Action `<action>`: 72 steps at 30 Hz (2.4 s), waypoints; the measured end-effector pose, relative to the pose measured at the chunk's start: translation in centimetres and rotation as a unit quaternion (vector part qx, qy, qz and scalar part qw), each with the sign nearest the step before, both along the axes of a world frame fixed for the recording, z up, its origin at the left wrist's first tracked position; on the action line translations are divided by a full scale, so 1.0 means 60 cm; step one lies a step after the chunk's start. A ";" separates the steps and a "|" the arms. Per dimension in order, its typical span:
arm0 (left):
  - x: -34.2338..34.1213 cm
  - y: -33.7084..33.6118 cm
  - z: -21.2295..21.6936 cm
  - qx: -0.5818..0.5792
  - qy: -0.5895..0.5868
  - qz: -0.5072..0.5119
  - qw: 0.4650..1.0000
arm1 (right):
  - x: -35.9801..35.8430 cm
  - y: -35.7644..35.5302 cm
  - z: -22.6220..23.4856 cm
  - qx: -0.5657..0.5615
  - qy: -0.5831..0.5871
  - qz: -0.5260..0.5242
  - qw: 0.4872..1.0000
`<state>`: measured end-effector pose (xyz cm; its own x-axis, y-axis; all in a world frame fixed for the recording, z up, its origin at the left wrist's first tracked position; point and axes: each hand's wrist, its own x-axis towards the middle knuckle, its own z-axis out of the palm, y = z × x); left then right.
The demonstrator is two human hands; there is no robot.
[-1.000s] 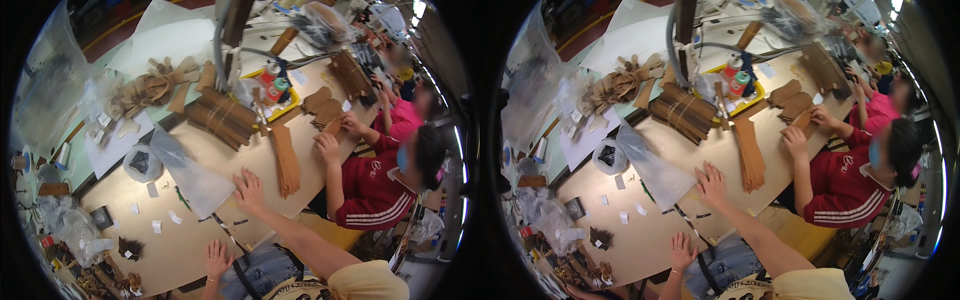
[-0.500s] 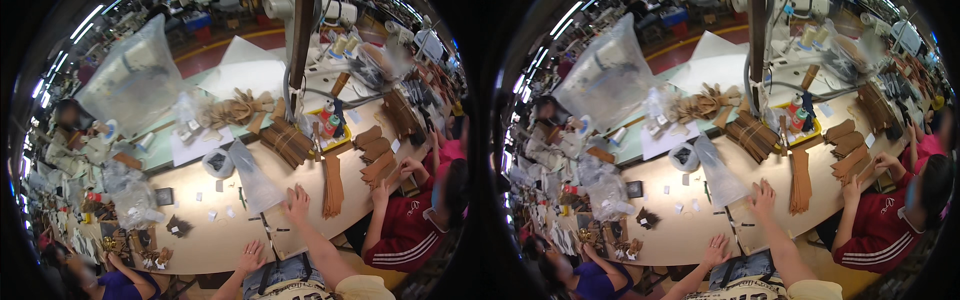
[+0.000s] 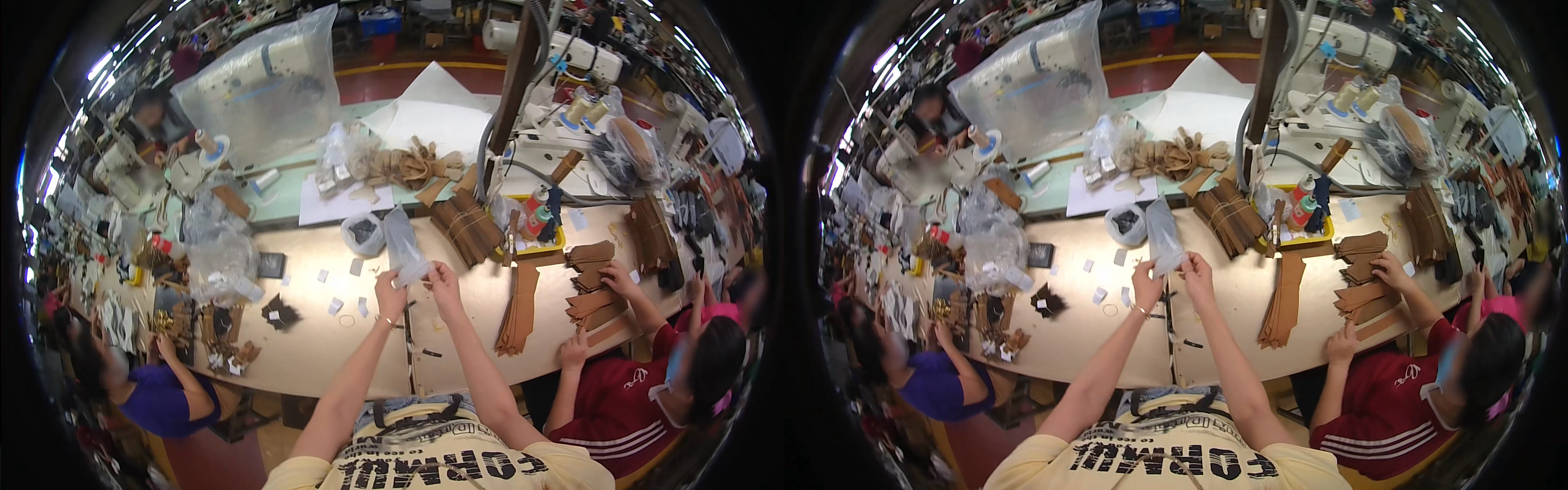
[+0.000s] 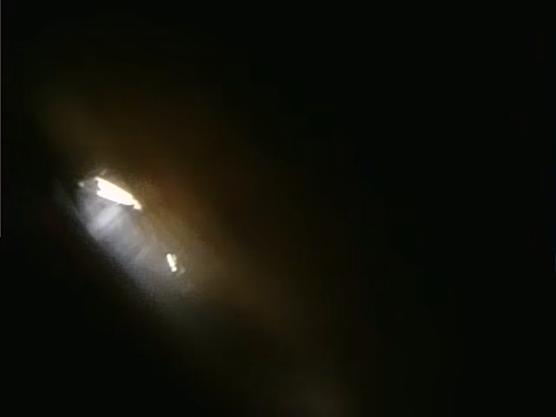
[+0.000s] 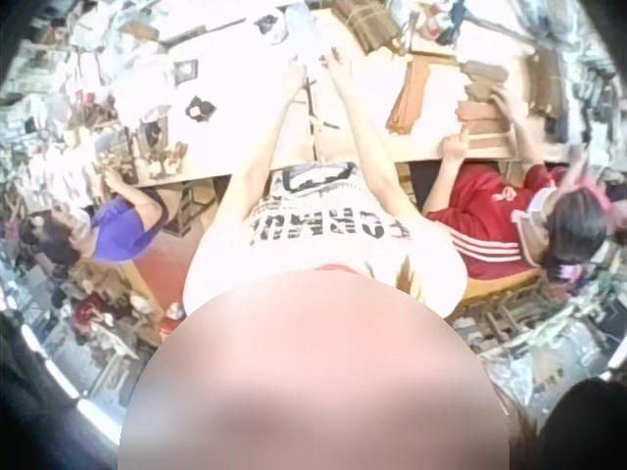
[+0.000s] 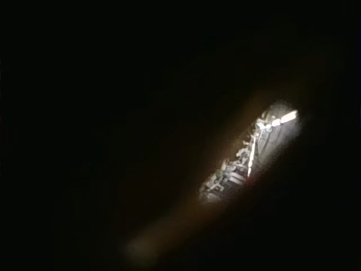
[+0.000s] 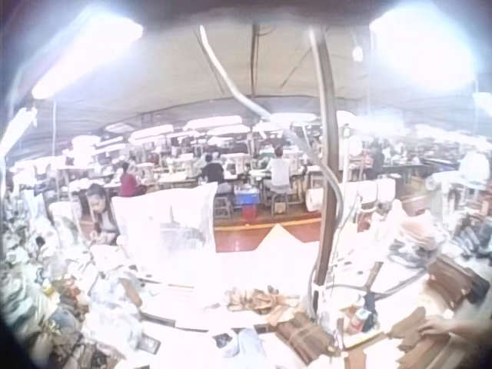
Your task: The person gathers dark leather strips, aligns them into a bundle, and secures them with a rubber band. They then attach a small white label to the bundle and place it on the table. Later, they handle a light-brown leather strap with a metal buckle, fold it, and set it aside.
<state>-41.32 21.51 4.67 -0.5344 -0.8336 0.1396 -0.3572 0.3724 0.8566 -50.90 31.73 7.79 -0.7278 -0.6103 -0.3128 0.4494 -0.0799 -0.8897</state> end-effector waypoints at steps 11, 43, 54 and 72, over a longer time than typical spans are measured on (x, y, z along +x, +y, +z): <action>-0.028 -0.048 0.115 0.551 0.376 -0.002 0.745 | -0.046 -0.001 0.080 -0.180 -0.260 -0.034 0.948; 0.402 0.114 0.210 0.651 0.223 0.087 0.720 | 0.220 0.118 0.205 0.048 -0.252 0.214 0.943; 0.512 -0.224 0.038 -0.064 -0.541 -0.014 0.839 | 0.274 0.050 0.227 0.009 -0.342 0.273 0.899; 0.460 -0.250 0.036 0.254 -0.252 -0.015 0.933 | 0.269 0.098 0.156 -0.071 -0.316 0.196 0.926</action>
